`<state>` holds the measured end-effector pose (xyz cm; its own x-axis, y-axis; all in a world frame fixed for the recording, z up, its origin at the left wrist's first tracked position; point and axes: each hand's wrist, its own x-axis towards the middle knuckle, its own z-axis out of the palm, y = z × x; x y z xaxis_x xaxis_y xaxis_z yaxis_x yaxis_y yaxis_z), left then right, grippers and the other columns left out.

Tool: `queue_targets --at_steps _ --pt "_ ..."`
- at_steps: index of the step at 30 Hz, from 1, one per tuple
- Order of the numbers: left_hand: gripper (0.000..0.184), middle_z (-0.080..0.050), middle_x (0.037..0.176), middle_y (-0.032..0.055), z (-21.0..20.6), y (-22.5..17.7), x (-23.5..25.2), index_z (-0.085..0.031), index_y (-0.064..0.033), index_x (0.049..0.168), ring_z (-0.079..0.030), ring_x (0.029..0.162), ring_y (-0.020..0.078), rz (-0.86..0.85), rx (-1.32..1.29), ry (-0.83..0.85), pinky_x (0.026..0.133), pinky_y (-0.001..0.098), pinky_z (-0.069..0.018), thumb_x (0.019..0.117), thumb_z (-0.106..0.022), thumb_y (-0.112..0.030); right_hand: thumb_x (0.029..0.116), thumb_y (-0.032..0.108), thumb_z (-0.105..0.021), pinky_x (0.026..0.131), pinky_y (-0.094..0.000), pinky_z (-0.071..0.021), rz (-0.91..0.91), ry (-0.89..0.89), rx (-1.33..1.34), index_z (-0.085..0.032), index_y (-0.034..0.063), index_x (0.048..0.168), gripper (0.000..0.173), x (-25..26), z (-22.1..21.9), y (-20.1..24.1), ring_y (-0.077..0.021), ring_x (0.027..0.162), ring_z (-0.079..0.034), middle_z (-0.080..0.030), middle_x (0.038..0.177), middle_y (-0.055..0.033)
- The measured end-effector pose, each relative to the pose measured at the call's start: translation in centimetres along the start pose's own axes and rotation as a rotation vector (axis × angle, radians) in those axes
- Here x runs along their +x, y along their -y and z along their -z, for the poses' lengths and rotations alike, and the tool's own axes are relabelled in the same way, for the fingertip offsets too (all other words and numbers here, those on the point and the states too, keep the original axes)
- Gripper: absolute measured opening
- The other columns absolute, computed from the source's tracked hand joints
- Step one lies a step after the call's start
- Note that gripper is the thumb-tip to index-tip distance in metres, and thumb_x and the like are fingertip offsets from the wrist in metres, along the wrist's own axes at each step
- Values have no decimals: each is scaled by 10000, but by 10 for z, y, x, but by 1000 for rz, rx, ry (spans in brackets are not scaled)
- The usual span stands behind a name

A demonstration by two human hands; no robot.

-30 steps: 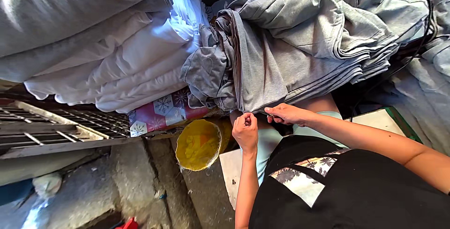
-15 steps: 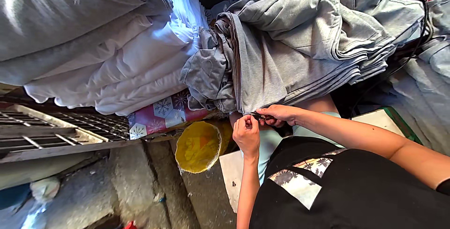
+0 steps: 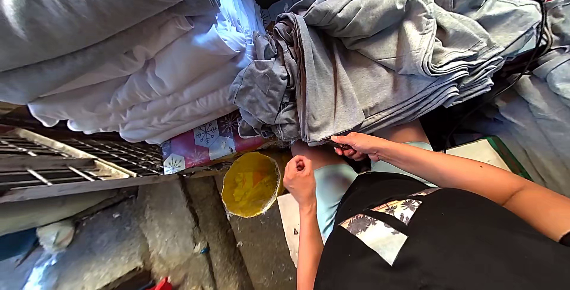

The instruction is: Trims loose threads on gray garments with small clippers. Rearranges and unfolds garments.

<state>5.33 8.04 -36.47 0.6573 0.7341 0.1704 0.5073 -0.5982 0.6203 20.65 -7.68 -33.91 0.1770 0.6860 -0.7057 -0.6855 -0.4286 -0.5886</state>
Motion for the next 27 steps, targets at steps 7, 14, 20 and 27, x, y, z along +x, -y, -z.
queue_targets --at_steps 7,14,20,27 --pt "288 -682 1079 126 -9 -18 8 -570 79 1278 -677 848 115 616 -847 386 753 257 -564 1020 -586 -45 1110 471 -362 387 -144 -216 13 -1 -10 -588 136 842 485 -5 4 -11 22 391 -257 -343 531 108" --pt "103 -702 781 62 -15 -37 12 -660 40 963 -663 667 75 758 -994 322 644 195 -559 1013 -583 -4 1117 438 -368 394 -148 -223 86 -22 -104 -623 112 868 483 -10 12 -5 22 393 -275 -357 519 110" --pt "120 -676 751 20 1 -35 2 -655 35 955 -639 667 55 521 -880 328 670 191 -548 1013 -550 30 1104 462 -402 404 -160 -234 32 58 -246 -636 109 846 496 1 2 -1 19 404 -293 -378 527 106" --pt "122 -682 767 11 3 -35 -1 -661 19 962 -647 689 52 430 -849 335 679 191 -550 1005 -547 35 1104 473 -388 403 -155 -247 7 64 -131 -627 103 869 500 17 -7 7 11 405 -294 -383 546 95"
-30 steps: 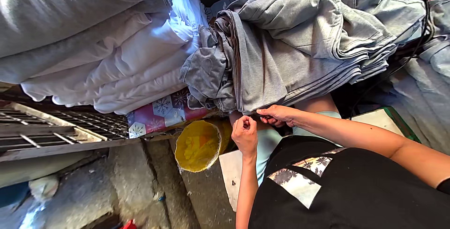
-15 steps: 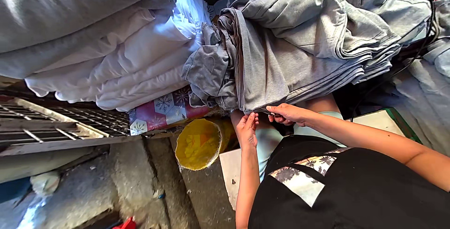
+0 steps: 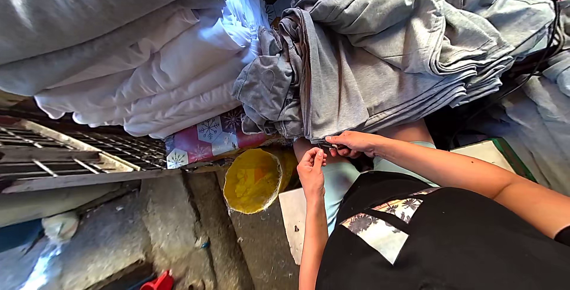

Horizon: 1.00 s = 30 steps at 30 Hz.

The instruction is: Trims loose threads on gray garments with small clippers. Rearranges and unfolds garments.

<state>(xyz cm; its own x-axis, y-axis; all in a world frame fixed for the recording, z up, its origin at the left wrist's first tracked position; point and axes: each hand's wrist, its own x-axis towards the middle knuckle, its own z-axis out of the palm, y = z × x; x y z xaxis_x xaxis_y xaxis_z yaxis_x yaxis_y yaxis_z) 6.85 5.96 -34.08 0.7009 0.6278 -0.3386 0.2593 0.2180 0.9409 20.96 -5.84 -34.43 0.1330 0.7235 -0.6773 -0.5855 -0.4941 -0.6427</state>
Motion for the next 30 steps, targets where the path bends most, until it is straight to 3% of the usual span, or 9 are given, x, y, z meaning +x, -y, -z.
queue_targets --at_steps 5,7,11,14,19,23,25,28,30 --pt "122 -671 771 7 24 6 -4 -655 43 1001 -641 689 45 -15 54 -70 676 198 -550 1008 -535 23 1108 423 -419 474 -198 -303 218 -138 -357 -651 87 850 482 -12 -3 0 -11 461 -337 -404 561 79" --pt "137 -654 770 11 44 12 -1 -652 51 1022 -626 681 45 -1 70 -195 663 201 -540 1029 -526 -2 1010 427 -635 625 -399 -468 534 -402 -786 -699 61 915 383 -17 -8 -9 -171 637 -561 -586 701 -40" --pt "120 -635 766 5 58 17 5 -638 16 996 -601 645 28 23 55 -311 605 165 -514 1041 -539 -35 895 251 -748 433 -435 -477 1003 -776 -1381 -714 23 1050 279 6 2 -21 -302 530 -616 -620 783 -153" --pt "149 -647 926 50 67 13 8 -637 39 1113 -624 740 47 16 131 -325 658 187 -529 1046 -540 -53 820 25 -723 493 -474 -526 1054 -727 -1171 -717 28 898 78 -3 18 0 -299 606 -659 -663 807 -140" --pt "312 -566 1341 236 95 16 16 -586 67 1302 -624 1051 234 -65 342 -517 890 351 -528 1034 -582 -91 989 104 -586 856 -372 -547 1007 -954 -752 -712 -49 1054 209 -96 112 101 -163 880 -668 -714 981 -168" --pt "194 -653 1161 281 58 16 26 -702 106 1072 -662 1082 314 -610 706 -423 934 353 -558 957 -641 -37 993 244 -531 1026 -414 -454 661 -1554 -489 -683 5 1192 346 -113 233 158 -234 1131 -635 -690 1163 -171" --pt "177 -684 1112 262 26 20 40 -722 96 1031 -690 1050 321 -817 768 -312 906 363 -581 923 -679 -38 1017 224 -541 1122 -580 -390 496 -1457 -521 -633 -69 1272 400 -94 260 144 -411 1308 -559 -618 1325 -298" --pt "414 -621 1275 273 -5 18 62 -648 87 1244 -643 1149 344 -608 760 -199 932 417 -558 945 -727 -187 984 222 -638 992 -631 -460 487 -1247 -426 -687 -27 1188 326 -65 267 119 -395 1151 -639 -674 1197 -270" --pt "378 -683 1144 245 -9 16 67 -681 74 1159 -685 1046 341 -486 753 -219 916 463 -557 921 -764 -208 988 149 -579 958 -536 -496 515 -1213 -290 -626 -11 1255 315 -78 260 114 -296 1097 -629 -648 1195 -210"
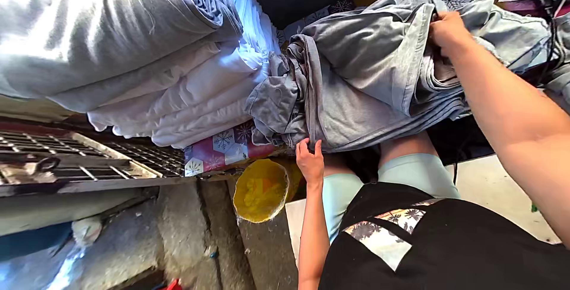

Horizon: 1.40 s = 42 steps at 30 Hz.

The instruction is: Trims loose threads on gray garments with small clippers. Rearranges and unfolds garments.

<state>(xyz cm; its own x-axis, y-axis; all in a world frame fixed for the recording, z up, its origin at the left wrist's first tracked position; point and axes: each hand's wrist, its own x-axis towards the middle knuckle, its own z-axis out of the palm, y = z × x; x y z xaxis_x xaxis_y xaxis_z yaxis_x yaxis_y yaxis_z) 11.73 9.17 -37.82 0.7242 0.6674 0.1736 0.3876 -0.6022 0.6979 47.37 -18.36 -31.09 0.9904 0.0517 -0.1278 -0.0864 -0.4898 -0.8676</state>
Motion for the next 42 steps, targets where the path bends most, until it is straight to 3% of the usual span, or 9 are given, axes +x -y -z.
queue_targets --at_steps 3,5,7,10,14,28,33,36,42 --pt "274 -715 906 145 19 -15 -1 -687 29 1049 -695 808 212 129 -54 51 779 400 -566 914 -768 -197 1027 185 -505 1060 -486 -461 147 -199 -128 -565 -26 1365 403 -49 22 23 -317 1216 -615 -630 1300 -237" --pt "228 -686 889 112 27 -26 -4 -619 53 1103 -691 701 122 248 -287 123 651 296 -612 957 -710 -97 1072 193 -475 941 -418 -536 376 -220 -161 -602 -69 1284 361 -110 11 39 -284 1065 -673 -661 1225 -244" --pt "207 -686 882 104 30 -35 -9 -548 70 1164 -705 665 119 377 -567 155 599 291 -629 990 -630 -7 1009 109 -591 710 -352 -567 653 -77 -15 -670 -106 1090 243 -169 -32 32 -215 785 -667 -693 1009 -232" --pt "219 -704 887 85 35 -48 -13 -507 63 1217 -720 728 123 450 -779 162 668 286 -632 1007 -563 40 815 171 -822 772 -368 -605 792 293 171 -743 -8 998 267 -232 -110 10 -192 870 -694 -711 992 -131" --pt "240 -711 889 90 43 -60 -19 -506 61 1236 -721 773 134 459 -830 155 732 301 -624 999 -548 64 881 227 -777 660 -477 -597 833 457 109 -752 30 999 230 -261 -157 -11 -262 845 -727 -730 1059 -134" --pt "191 -735 859 68 45 -74 -14 -532 32 1192 -748 772 152 443 -849 129 737 314 -638 1005 -570 23 871 103 -681 620 -288 -524 731 400 215 -721 -15 834 130 -248 -147 2 -125 688 -639 -690 776 -92" --pt "159 -715 848 73 37 -72 -16 -573 53 1091 -723 742 126 373 -824 95 726 288 -632 945 -628 81 894 279 -776 707 -326 -552 670 543 215 -735 -2 951 290 -245 -142 3 -134 778 -663 -706 853 -88" --pt "33 -705 824 59 38 -76 -14 -597 30 1015 -721 727 121 376 -804 79 699 280 -632 982 -601 34 879 119 -703 642 -282 -511 696 470 240 -722 -26 838 152 -246 -145 -1 -121 704 -627 -680 775 -100" --pt "340 -667 1098 146 29 -69 -21 -656 76 1088 -689 939 117 60 -494 63 822 245 -600 845 -806 -109 939 97 -627 573 -137 -396 446 595 345 -672 22 815 151 -244 -129 18 52 606 -480 -575 673 41"
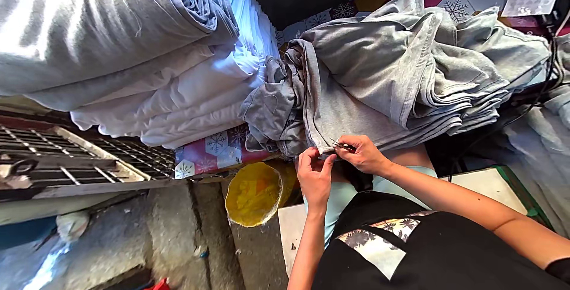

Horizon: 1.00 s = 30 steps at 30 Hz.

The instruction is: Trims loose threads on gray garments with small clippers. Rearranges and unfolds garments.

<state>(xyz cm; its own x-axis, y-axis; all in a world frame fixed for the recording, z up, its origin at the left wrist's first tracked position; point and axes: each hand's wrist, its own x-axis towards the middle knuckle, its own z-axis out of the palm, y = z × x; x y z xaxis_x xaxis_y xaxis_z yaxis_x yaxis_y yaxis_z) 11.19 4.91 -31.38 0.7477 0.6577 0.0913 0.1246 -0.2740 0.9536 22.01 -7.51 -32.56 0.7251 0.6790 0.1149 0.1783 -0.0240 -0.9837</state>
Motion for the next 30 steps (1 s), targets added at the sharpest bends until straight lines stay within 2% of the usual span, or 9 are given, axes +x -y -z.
queue_targets --at_steps 6,8,13,17,19,22,25,28,30 --pt "94 -643 1076 137 -8 -5 7 -693 58 852 -641 946 64 -138 45 -104 801 166 -548 831 -675 -31 891 243 -754 667 -365 -557 224 -67 -289 -721 -9 990 273 -3 -2 -7 -182 769 -672 -706 894 -119" --pt "76 -644 1057 141 -8 -5 9 -674 58 831 -642 966 78 -175 75 -127 815 174 -549 816 -668 -16 857 159 -735 647 -431 -575 277 -104 -350 -732 -24 962 212 -2 0 -11 -247 773 -710 -725 899 -151" --pt "178 -709 1020 67 -5 -2 32 -514 10 941 -678 860 34 -135 -106 -182 719 187 -564 825 -603 111 997 83 -583 535 -151 -399 -57 74 123 -629 59 825 179 16 39 21 33 547 -455 -521 632 69" --pt "239 -738 927 37 2 -15 47 -507 -101 1025 -718 871 123 256 -519 140 803 308 -592 931 -538 117 1080 245 -499 491 -190 -463 -450 46 440 -546 138 806 298 41 63 21 -17 510 -539 -583 621 49" --pt "210 -738 911 44 2 -17 50 -523 -84 1018 -718 856 118 307 -490 216 794 295 -591 938 -552 109 1068 277 -554 490 -228 -437 -452 23 158 -564 101 774 343 50 71 3 -50 515 -520 -559 615 17" --pt "172 -739 873 50 -5 -22 48 -551 -36 1029 -711 808 95 271 -353 210 764 263 -579 940 -600 103 986 177 -692 704 -511 -526 -146 -97 -424 -715 -6 949 188 44 68 3 -280 767 -642 -654 864 -135" --pt "166 -740 844 34 -7 -26 43 -573 -33 1039 -705 768 71 226 -279 187 729 238 -577 935 -635 80 907 179 -766 707 -373 -580 187 -203 -425 -746 7 978 188 29 51 22 -190 791 -668 -695 956 -113" --pt "175 -729 810 11 -6 -29 39 -580 -41 1065 -687 730 50 175 -220 211 701 223 -565 936 -660 46 861 149 -799 686 -383 -576 164 -90 -324 -755 6 908 157 23 32 28 -173 761 -669 -703 897 -93" --pt "164 -732 808 12 -6 -29 39 -602 -37 1061 -692 728 58 142 -184 218 710 237 -575 933 -692 13 926 104 -728 613 -274 -499 31 -42 -201 -714 12 871 108 25 30 28 -85 656 -583 -647 773 -37"
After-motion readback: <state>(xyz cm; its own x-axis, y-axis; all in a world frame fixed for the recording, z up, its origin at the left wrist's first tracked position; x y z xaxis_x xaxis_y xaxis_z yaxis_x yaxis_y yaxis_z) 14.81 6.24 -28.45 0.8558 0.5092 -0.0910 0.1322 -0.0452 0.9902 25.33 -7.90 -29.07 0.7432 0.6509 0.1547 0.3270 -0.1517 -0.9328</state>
